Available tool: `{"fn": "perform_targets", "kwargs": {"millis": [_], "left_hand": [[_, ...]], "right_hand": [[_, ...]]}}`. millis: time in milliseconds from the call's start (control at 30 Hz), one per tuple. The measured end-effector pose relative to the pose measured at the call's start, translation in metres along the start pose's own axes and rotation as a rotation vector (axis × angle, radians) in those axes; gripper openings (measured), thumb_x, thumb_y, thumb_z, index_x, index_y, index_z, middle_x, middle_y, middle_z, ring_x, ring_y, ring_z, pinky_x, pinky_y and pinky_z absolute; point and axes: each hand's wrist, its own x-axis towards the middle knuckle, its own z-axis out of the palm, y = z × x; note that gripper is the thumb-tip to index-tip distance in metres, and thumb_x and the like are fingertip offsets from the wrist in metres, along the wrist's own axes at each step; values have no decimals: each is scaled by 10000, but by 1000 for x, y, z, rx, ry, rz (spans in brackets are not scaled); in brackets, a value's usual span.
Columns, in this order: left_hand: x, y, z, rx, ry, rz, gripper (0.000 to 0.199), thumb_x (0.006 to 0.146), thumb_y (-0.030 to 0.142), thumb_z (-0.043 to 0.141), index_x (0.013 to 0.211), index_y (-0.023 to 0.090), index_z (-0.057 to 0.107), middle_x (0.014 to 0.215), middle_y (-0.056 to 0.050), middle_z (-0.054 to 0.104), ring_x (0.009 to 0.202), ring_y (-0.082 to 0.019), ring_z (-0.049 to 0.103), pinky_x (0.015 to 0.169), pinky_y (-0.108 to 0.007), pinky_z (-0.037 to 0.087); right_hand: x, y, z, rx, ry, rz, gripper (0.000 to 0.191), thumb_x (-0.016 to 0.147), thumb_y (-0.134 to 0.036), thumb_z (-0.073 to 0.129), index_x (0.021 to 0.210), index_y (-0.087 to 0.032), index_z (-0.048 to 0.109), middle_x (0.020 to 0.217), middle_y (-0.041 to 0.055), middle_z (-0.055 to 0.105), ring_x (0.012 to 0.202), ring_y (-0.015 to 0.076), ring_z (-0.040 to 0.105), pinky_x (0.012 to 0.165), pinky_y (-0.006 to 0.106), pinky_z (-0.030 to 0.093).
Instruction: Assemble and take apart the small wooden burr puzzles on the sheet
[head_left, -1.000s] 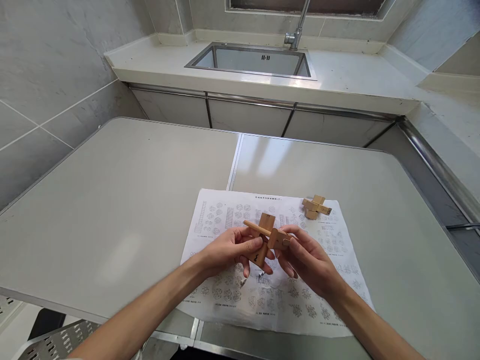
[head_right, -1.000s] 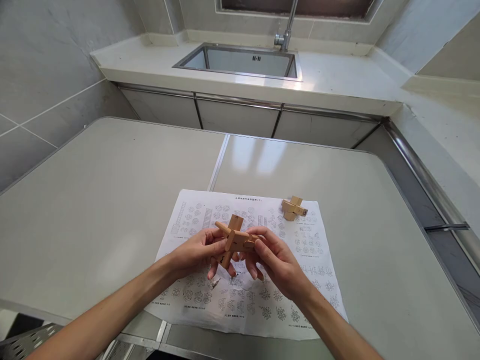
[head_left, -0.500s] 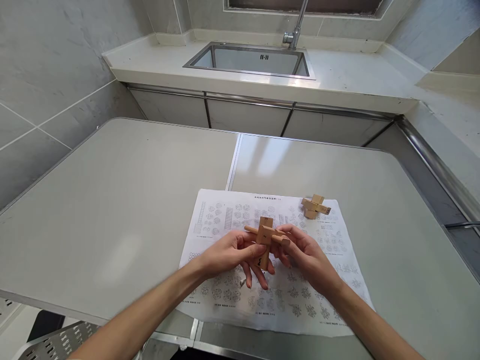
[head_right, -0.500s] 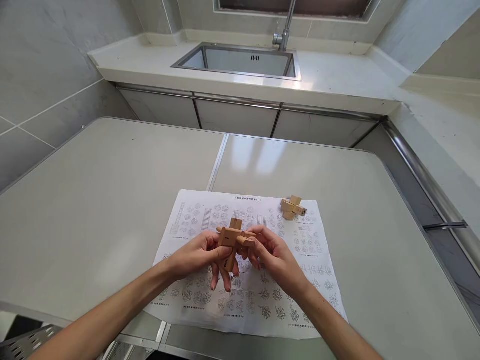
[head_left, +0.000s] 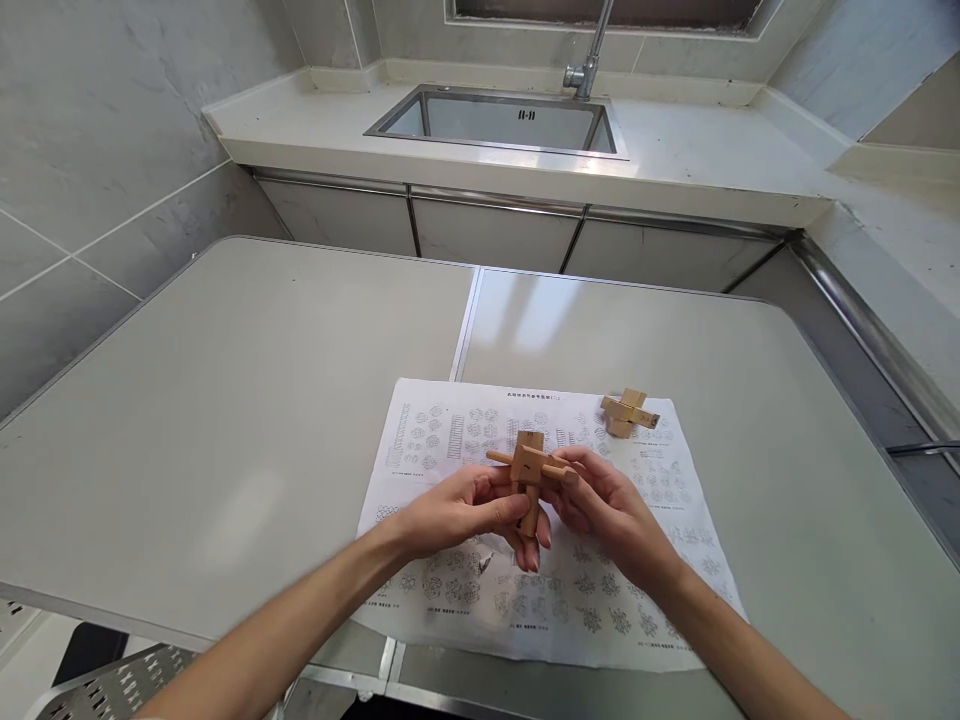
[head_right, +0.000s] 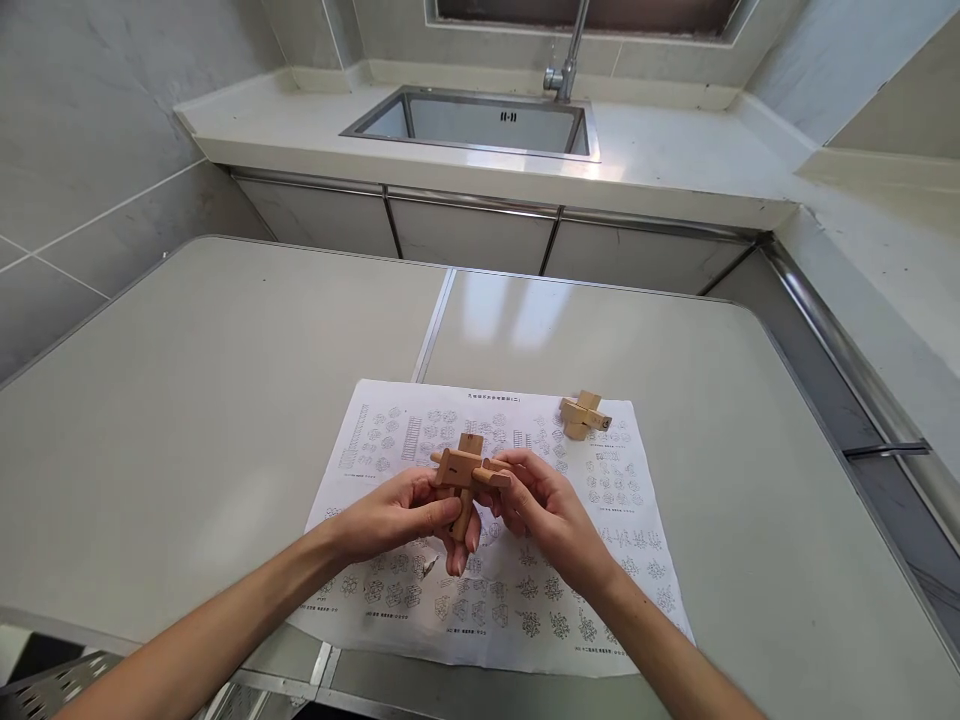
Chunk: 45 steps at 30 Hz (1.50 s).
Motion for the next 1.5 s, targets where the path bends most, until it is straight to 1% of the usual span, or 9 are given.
{"fn": "perform_targets", "kwargs": {"millis": [300, 467, 667, 900, 967, 1067, 1167, 1367, 1500], "left_hand": [[-1, 1, -2, 27, 17, -11, 397, 1016, 514, 660, 989, 119, 687, 843, -61, 680, 625, -126, 647, 651, -275, 540], [0, 2, -2, 32, -11, 0, 406, 1021, 515, 653, 947, 117, 693, 833, -63, 698, 594, -115, 644, 660, -273, 544], [-2, 1, 1, 3, -90, -62, 368, 1016, 496, 669, 1073, 133, 679, 892, -101, 758, 653, -167, 726, 671, -311, 598], [0, 0, 2, -42, -5, -90, 462, 987, 577, 678, 1134, 140, 681, 848, -67, 738, 572, -137, 693, 596, -277, 556], [1, -1, 3, -57, 21, -85, 471, 978, 597, 678, 1073, 135, 680, 809, -43, 712, 559, -127, 676, 592, -272, 539], [1, -1, 3, -43, 41, -57, 455, 976, 589, 685, 966, 136, 649, 793, -26, 681, 606, -126, 677, 656, -282, 547], [1, -1, 4, -31, 76, -52, 434, 972, 573, 699, 1009, 148, 615, 841, -27, 685, 641, -126, 677, 711, -301, 551], [0, -4, 3, -56, 50, -58, 460, 977, 609, 673, 998, 152, 622, 612, 61, 567, 489, -106, 578, 584, -270, 485], [0, -8, 0, -82, 26, -68, 469, 967, 617, 681, 985, 152, 625, 574, 80, 517, 458, -99, 531, 522, -252, 438]], "right_hand": [[1, -7, -6, 21, -163, 21, 344, 1037, -564, 627, 1061, -222, 649, 805, 3, 617, 579, 92, 379, 533, 238, 304], [1, -2, -2, -49, -76, -11, 350, 1026, -573, 634, 1091, -230, 642, 777, 4, 620, 592, 121, 491, 538, 255, 340], [1, -4, 0, -84, -158, 11, 363, 1020, -577, 633, 1124, -229, 650, 685, -16, 602, 588, 166, 566, 573, 295, 394], [1, -3, 4, -109, -30, -39, 424, 973, -644, 657, 1030, -225, 646, 690, -25, 552, 567, 145, 504, 544, 280, 385], [2, -1, 6, -119, 32, -70, 419, 968, -637, 666, 1024, -223, 636, 695, -24, 545, 563, 134, 468, 521, 266, 368], [2, 2, 7, -119, 109, -110, 411, 974, -626, 663, 1035, -221, 632, 720, -17, 559, 541, 116, 422, 483, 251, 343], [2, 5, 6, -111, 161, -124, 388, 987, -606, 659, 1050, -225, 623, 755, -7, 586, 536, 113, 422, 470, 248, 345], [1, 3, 5, -132, 92, -98, 372, 1034, -585, 596, 1018, -218, 652, 697, -12, 566, 540, 118, 398, 492, 253, 348], [3, -3, 8, -117, 47, -52, 420, 973, -635, 662, 949, -215, 661, 691, -11, 539, 556, 122, 413, 487, 249, 346]]}}
